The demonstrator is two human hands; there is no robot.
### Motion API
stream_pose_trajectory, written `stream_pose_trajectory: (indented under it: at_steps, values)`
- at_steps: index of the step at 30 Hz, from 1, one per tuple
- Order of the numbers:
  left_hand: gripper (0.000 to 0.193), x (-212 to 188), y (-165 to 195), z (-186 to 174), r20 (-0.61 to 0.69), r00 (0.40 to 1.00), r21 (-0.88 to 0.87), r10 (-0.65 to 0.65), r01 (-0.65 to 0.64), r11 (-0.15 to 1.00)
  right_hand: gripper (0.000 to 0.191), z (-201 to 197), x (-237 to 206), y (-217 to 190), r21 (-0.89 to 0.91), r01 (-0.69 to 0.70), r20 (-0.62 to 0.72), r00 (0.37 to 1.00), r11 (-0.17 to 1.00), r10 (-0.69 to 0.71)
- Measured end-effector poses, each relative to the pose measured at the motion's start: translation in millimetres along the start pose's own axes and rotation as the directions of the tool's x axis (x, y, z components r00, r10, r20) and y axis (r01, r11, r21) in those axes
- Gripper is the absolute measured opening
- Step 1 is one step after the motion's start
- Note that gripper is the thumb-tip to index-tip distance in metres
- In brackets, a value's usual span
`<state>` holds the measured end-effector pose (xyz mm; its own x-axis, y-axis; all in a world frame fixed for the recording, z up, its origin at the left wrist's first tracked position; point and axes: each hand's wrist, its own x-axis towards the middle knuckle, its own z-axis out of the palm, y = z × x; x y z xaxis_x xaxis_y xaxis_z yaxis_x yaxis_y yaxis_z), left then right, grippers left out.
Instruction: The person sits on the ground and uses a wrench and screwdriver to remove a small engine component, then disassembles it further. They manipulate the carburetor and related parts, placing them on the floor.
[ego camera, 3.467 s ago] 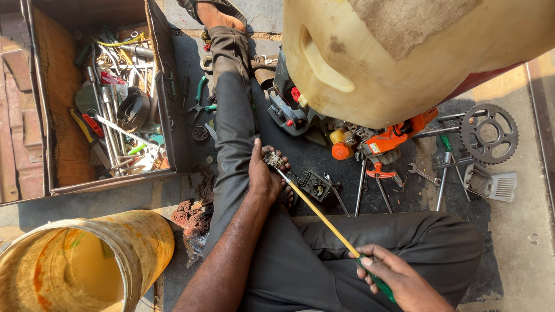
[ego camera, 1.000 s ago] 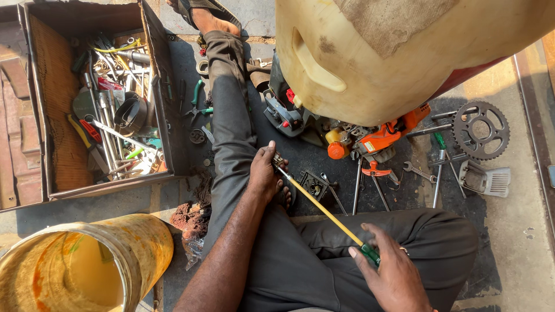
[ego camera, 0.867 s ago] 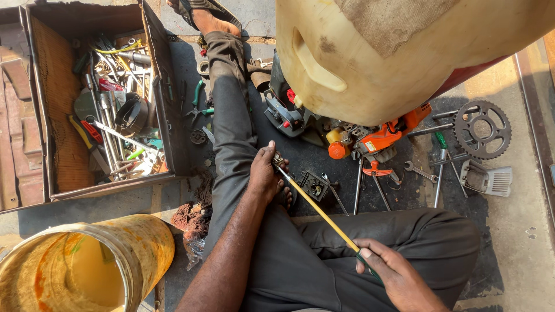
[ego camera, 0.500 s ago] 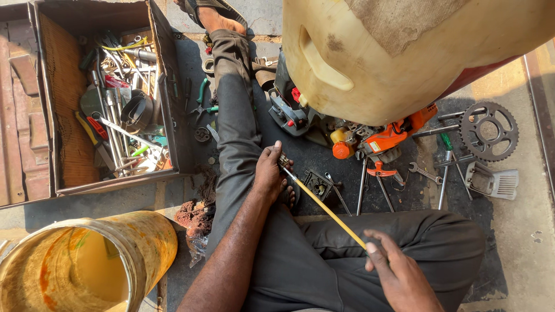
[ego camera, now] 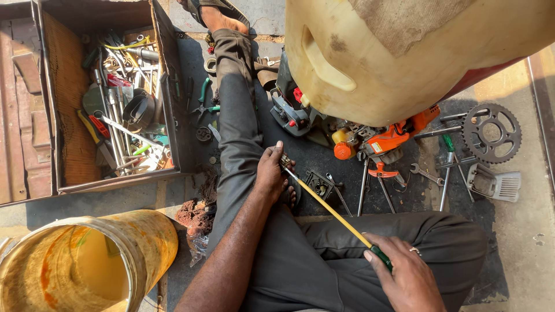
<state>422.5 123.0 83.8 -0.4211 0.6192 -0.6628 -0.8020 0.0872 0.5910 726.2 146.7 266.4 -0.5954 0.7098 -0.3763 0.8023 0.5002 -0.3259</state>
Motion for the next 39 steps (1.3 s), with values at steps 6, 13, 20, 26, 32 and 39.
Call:
stream_pose_trajectory:
  at_steps: [6, 13, 20, 26, 32, 39]
  values:
    - [0.035, -0.1, -2.0, 1.3, 0.008, 1.0, 0.055, -0.015, 0.014, 0.998, 0.046, -3.2, 2.9, -5.2, 0.274, -0.278, 0.14, 0.959, 0.921, 0.248]
    - [0.036, 3.2, -2.7, -0.5, 0.059, 0.998, -0.09, 0.011, -0.005, 0.996, 0.048, -9.6, -2.7, -13.4, 0.008, -0.257, 0.041, 0.966, 0.966, 0.257]
    - [0.027, -1.5, 4.4, -2.3, 0.077, 0.995, -0.337, -0.059, 0.082, 0.938, 0.04, -17.3, -5.2, -2.2, 0.359, -0.276, 0.097, 0.961, 0.892, 0.258]
    - [0.023, -4.8, 3.4, -2.2, 0.086, 0.995, -0.308, -0.059, 0.083, 0.948, 0.041, -6.2, -4.7, 2.4, 0.318, -0.336, 0.145, 0.941, 0.886, 0.305]
    - [0.022, -5.7, 8.1, -0.9, 0.063, 0.995, -0.31, -0.079, 0.095, 0.946, 0.04, 2.5, -2.5, 0.4, 0.414, -0.295, 0.122, 0.956, 0.861, 0.268]
    - [0.026, -7.6, 8.6, 0.4, 0.055, 0.994, -0.304, -0.093, 0.105, 0.947, 0.039, 1.8, -5.1, 0.2, 0.568, -0.433, 0.241, 0.901, 0.7, 0.362]
